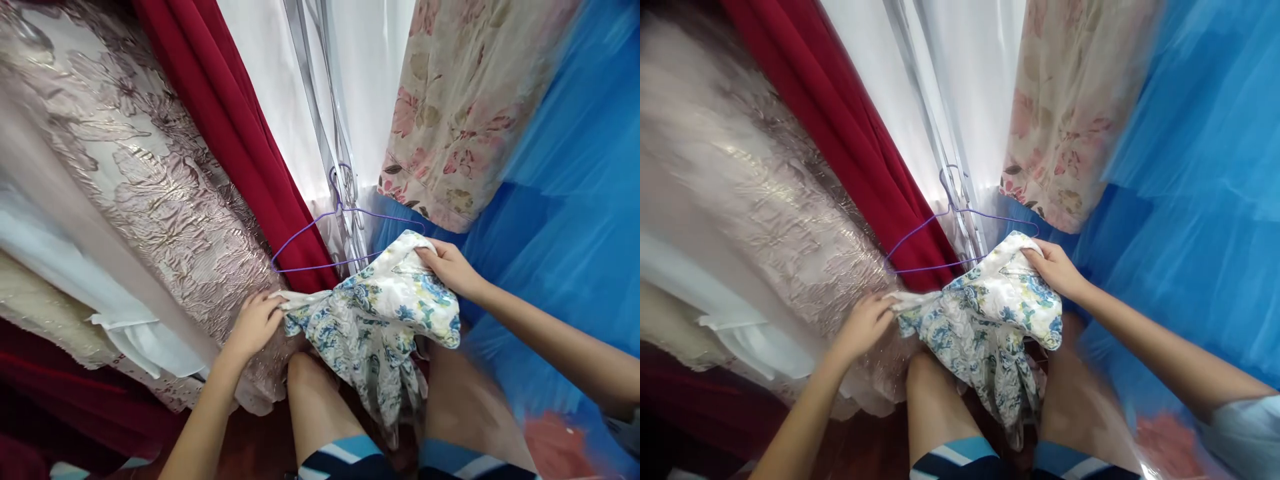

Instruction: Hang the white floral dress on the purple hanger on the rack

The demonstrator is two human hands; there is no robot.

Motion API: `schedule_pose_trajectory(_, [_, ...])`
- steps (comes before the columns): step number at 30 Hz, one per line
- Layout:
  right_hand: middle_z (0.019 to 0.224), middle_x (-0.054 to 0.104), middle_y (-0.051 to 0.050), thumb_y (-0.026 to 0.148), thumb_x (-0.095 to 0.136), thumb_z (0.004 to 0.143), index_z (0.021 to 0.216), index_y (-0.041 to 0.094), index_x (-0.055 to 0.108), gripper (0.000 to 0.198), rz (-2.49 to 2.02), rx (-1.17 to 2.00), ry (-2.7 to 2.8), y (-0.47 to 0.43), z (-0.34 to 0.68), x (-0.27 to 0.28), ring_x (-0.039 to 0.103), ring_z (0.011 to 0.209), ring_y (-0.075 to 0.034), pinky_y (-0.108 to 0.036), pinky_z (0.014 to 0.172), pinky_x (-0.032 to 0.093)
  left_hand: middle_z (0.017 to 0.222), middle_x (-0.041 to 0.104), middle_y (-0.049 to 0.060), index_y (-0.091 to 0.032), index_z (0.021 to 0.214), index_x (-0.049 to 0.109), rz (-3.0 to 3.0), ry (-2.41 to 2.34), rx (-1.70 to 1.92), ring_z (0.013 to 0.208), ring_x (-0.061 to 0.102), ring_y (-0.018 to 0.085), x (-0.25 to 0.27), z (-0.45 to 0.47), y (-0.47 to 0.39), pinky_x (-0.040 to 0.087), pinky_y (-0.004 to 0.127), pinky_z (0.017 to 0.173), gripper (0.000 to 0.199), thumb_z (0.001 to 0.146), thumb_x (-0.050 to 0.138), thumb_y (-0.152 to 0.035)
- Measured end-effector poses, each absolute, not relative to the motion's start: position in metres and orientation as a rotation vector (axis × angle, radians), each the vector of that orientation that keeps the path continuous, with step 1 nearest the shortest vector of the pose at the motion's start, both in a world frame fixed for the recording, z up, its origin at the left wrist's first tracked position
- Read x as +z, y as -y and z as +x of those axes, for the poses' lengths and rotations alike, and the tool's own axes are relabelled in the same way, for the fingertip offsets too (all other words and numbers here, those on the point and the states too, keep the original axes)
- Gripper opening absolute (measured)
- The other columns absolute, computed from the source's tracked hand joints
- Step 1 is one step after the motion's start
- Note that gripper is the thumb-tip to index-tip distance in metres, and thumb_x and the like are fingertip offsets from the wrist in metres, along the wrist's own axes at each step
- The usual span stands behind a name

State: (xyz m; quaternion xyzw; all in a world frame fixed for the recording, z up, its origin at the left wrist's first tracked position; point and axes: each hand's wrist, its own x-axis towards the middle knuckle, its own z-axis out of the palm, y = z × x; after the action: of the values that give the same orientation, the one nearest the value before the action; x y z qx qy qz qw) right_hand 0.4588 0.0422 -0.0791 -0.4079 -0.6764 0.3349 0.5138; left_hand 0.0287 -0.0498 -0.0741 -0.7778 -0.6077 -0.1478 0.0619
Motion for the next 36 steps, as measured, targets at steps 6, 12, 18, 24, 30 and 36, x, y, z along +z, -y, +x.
schedule_pose_trajectory(6, [0.082,0.063,-0.004,0.060,0.044,0.092,0.082,0.017,0.061,0.048,-1.007,0.771,1.776,-0.075,0.436,-0.088,0.054,0.074,-0.020,-0.029,0.072,0.044,0.119,0.066,0.010,-0.022,0.112,0.065,-2.175,1.920,-0.711,0.117,0.055,0.030,-0.047,0.015,0.026,0.044,0.042,0.098,0.030,0.089,0.047,-0.029])
schedule_pose_trajectory(12, [0.066,0.054,-0.001,0.069,0.041,0.089,0.074,0.017,0.056,0.056,-1.030,0.881,1.777,-0.096,0.435,-0.103,0.045,0.063,-0.017,-0.028,0.061,0.040,0.117,0.067,0.007,-0.021,0.107,0.061,-2.218,1.824,-1.156,0.104,0.061,0.023,-0.026,0.041,0.017,0.045,0.033,0.093,0.025,0.093,0.046,-0.034])
schedule_pose_trajectory(18, [0.065,0.051,0.001,0.063,0.044,0.090,0.074,0.016,0.055,0.051,-0.955,0.961,1.843,-0.073,0.428,-0.100,0.044,0.063,-0.015,-0.026,0.060,0.038,0.102,0.066,0.005,-0.020,0.096,0.062,-2.126,1.611,-1.250,0.098,0.062,0.021,0.004,0.088,0.000,0.045,0.031,0.090,0.014,0.087,0.051,-0.023])
schedule_pose_trajectory(24, [0.075,0.061,-0.002,0.048,0.047,0.092,0.083,0.016,0.064,0.038,-0.976,0.518,1.650,-0.062,0.447,-0.093,0.053,0.070,-0.019,-0.029,0.068,0.042,0.107,0.068,0.007,-0.019,0.110,0.063,-1.995,1.571,-1.301,0.099,0.064,0.022,0.009,0.115,-0.008,0.047,0.032,0.091,0.026,0.085,0.056,-0.020])
schedule_pose_trajectory(30, [0.078,0.063,-0.002,0.033,0.052,0.091,0.086,0.017,0.068,0.023,-0.996,0.106,1.481,-0.107,0.499,-0.065,0.055,0.075,-0.018,-0.028,0.070,0.040,0.101,0.074,0.005,-0.018,0.101,0.073,-1.995,1.511,-1.383,0.095,0.068,0.020,-0.006,0.108,-0.010,0.050,0.029,0.091,0.021,0.086,0.059,-0.023])
schedule_pose_trajectory(36, [0.056,0.060,-0.001,0.043,0.057,0.094,0.064,0.013,0.058,0.043,-1.055,0.906,1.553,-0.150,0.492,-0.053,0.048,0.051,-0.009,-0.024,0.054,0.037,0.093,0.069,0.004,-0.018,0.102,0.074,-2.028,1.447,-1.322,0.088,0.065,0.018,-0.012,0.106,-0.009,0.050,0.029,0.084,0.020,0.088,0.060,-0.022])
